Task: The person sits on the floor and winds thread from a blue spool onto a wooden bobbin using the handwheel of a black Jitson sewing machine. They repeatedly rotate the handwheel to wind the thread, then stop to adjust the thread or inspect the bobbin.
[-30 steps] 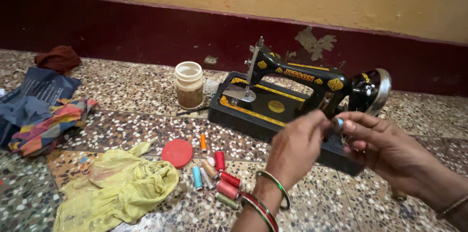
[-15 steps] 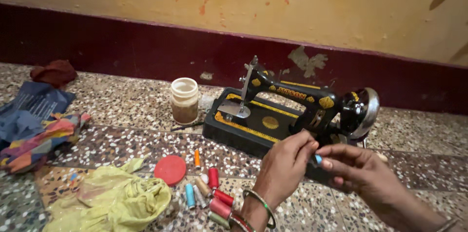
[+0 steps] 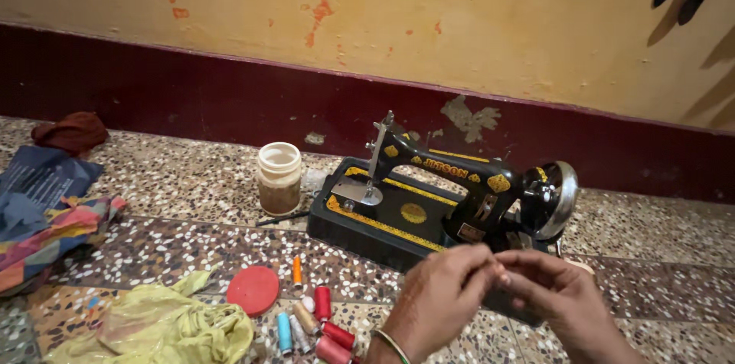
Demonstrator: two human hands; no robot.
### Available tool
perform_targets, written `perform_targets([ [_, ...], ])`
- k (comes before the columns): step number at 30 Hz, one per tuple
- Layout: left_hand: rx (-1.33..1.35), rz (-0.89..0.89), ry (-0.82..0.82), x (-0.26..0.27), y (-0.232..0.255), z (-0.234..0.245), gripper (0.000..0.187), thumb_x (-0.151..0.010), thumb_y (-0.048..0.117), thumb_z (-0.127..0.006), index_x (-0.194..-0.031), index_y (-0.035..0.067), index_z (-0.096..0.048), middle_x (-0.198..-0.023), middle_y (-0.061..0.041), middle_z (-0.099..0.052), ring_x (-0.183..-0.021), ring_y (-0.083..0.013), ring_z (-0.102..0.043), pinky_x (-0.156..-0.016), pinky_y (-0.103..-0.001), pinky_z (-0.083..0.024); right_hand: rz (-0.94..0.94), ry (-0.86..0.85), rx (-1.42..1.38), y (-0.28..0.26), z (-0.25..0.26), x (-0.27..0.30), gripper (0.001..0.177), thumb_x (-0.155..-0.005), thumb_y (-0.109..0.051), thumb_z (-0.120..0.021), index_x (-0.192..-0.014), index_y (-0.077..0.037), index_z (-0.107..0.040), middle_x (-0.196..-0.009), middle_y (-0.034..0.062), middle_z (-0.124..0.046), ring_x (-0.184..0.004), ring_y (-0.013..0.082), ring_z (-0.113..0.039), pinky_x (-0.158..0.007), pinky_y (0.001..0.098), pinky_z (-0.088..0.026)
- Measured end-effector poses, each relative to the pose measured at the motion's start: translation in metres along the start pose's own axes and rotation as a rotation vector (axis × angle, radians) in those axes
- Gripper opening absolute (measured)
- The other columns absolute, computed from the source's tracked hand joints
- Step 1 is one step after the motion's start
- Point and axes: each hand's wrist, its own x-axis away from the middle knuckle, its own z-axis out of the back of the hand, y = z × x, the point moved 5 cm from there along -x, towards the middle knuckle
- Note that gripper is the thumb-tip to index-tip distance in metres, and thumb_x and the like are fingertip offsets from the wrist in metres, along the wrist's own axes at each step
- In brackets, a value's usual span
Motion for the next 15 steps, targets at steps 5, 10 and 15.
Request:
perform_targets([
  [5,0.0,-0.049,0.176,-0.001,-0.005,0.017,0.023,-0.105,0.026,-0.054,-0.098,0.006,-0.063,-0.085,-0.01,-0.067,-0.079,-0.025,-0.067,-0.069,-0.041,-0.051,-0.019,-0.014,-0.021,-0.003,-0.008,0.011,0.027,-0.08,-0.009,-0.079,-0.107,-0.006,-0.078,-0.087,0.0099,-0.081,-0.071,0.0147,-0.068,-0.059,0.0278,-0.054],
  [10,0.037,0.116,-0.001,-0.002,-0.014,-0.004,0.022,-0.106,0.027,-0.048,-0.104,0.01,-0.062,-0.086,-0.007,-0.066,-0.078,-0.0204,-0.068,-0.07,-0.04,-0.054,-0.003,0.107,-0.131,-0.006,-0.003,0.005,0.028,-0.082,0.0,-0.073,-0.109,-0.005,-0.077,-0.093,0.0112,-0.081,-0.075,0.0175,-0.069,-0.06,0.0312,-0.055],
  [15,0.161,-0.019,-0.091,0.004,0.004,0.001,0.023,-0.105,0.026,-0.055,-0.101,0.007,-0.067,-0.084,-0.009,-0.07,-0.076,-0.0196,-0.069,-0.07,-0.041,-0.054,0.072,0.074,-0.147,-0.009,-0.003,0.004,0.028,-0.082,-0.001,-0.072,-0.109,-0.006,-0.077,-0.091,0.0105,-0.08,-0.077,0.0167,-0.072,-0.065,0.0302,-0.059],
])
